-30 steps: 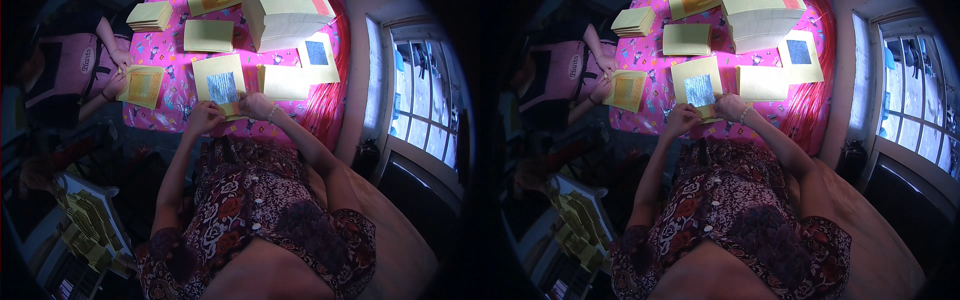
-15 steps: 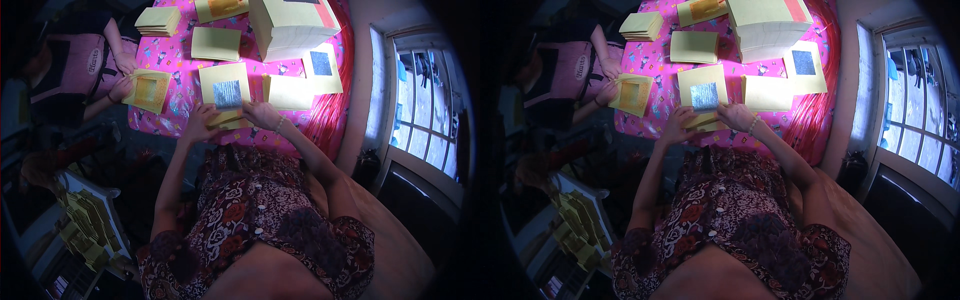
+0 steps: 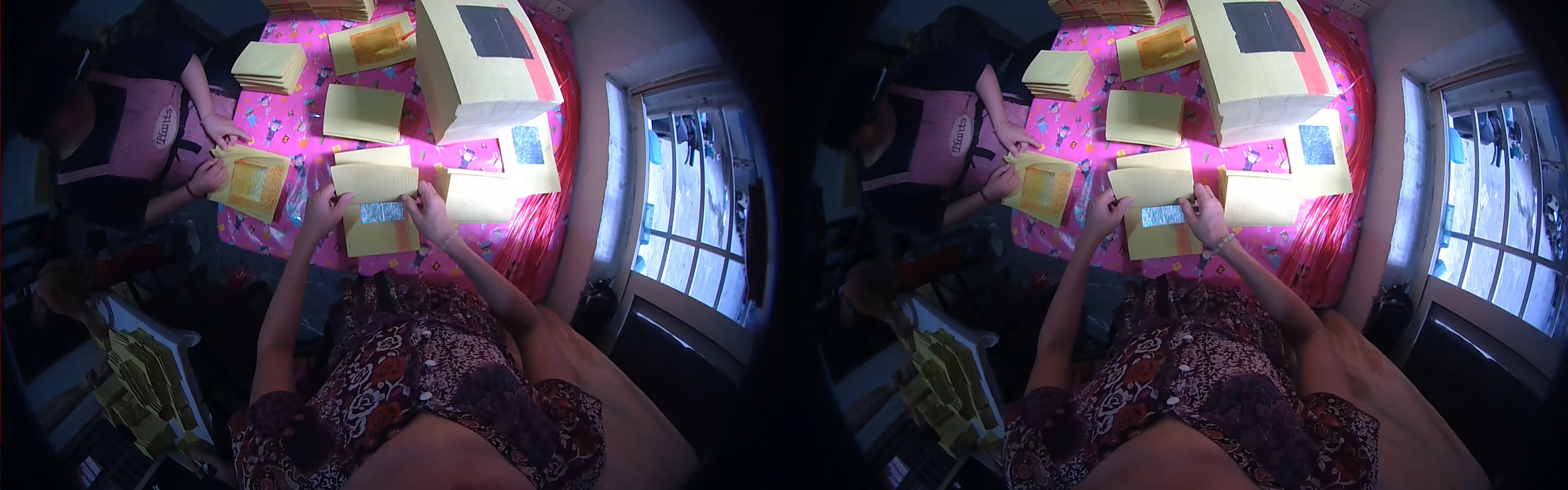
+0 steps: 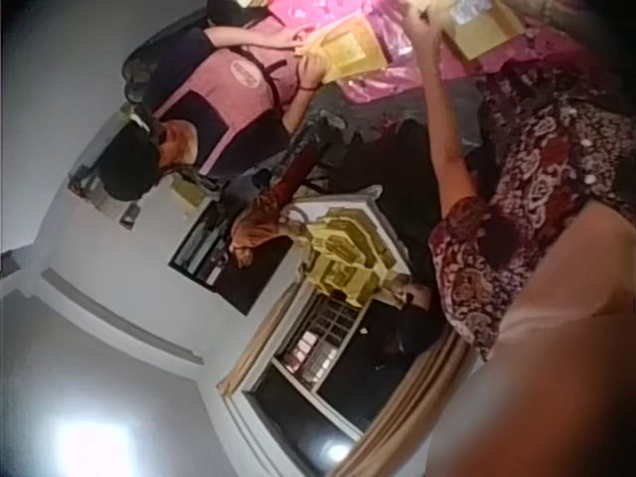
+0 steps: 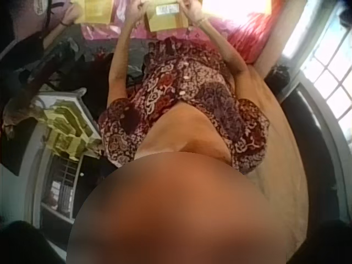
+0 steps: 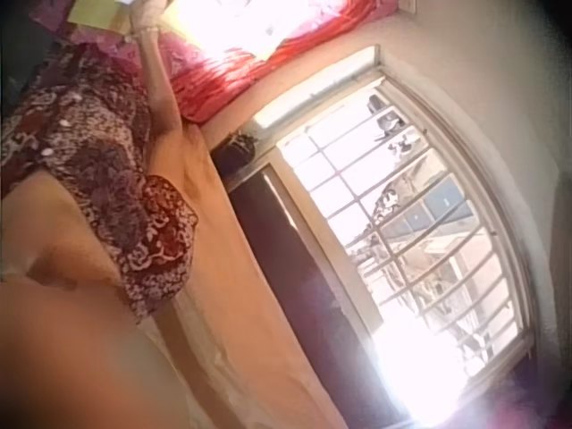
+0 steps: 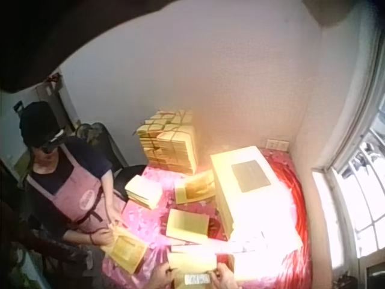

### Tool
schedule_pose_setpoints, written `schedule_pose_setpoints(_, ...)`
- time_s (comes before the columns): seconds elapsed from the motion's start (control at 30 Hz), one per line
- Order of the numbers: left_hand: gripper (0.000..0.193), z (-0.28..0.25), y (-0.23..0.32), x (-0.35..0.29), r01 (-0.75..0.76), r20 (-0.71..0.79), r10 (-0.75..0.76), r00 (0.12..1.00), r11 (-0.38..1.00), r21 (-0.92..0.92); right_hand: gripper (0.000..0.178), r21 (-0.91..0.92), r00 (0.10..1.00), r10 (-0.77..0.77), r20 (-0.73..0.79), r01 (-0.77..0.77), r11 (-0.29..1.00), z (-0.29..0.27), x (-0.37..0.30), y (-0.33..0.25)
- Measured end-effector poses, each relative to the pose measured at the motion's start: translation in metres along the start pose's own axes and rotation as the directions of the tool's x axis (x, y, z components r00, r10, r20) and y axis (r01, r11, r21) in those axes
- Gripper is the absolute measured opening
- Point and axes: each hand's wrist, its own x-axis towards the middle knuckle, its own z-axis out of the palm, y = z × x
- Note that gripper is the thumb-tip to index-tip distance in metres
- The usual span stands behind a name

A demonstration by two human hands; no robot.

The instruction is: Organizing and stacking yellow papers with foil squares on a table.

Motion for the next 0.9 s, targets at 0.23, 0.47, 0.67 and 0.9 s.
schedule_pose_setpoints(0.23,0.027,0.015,0.001,0.005,0.086,-0.144,-0.092,0.985,0.995,-0.045,0.024,-0.100,0.967,0.184,-0.174,-0.203,0.974,0.026,0.018,0.005)
schedule_pose_setpoints(0.47,0.030,0.030,-0.002,0.002,0.168,-0.231,-0.175,0.957,0.985,-0.046,0.027,-0.172,0.956,0.171,-0.237,-0.214,0.962,0.029,0.024,0.006)
schedule_pose_setpoints(0.67,0.033,0.031,-0.001,0.002,0.153,-0.257,-0.163,0.953,0.987,-0.055,0.029,-0.209,0.948,0.208,-0.242,-0.260,0.943,0.032,0.026,0.010)
schedule_pose_setpoints(0.9,0.042,0.034,0.003,0.005,0.170,-0.278,-0.175,0.944,0.985,-0.041,0.031,-0.203,0.939,0.242,-0.244,-0.294,0.934,0.033,0.029,0.015)
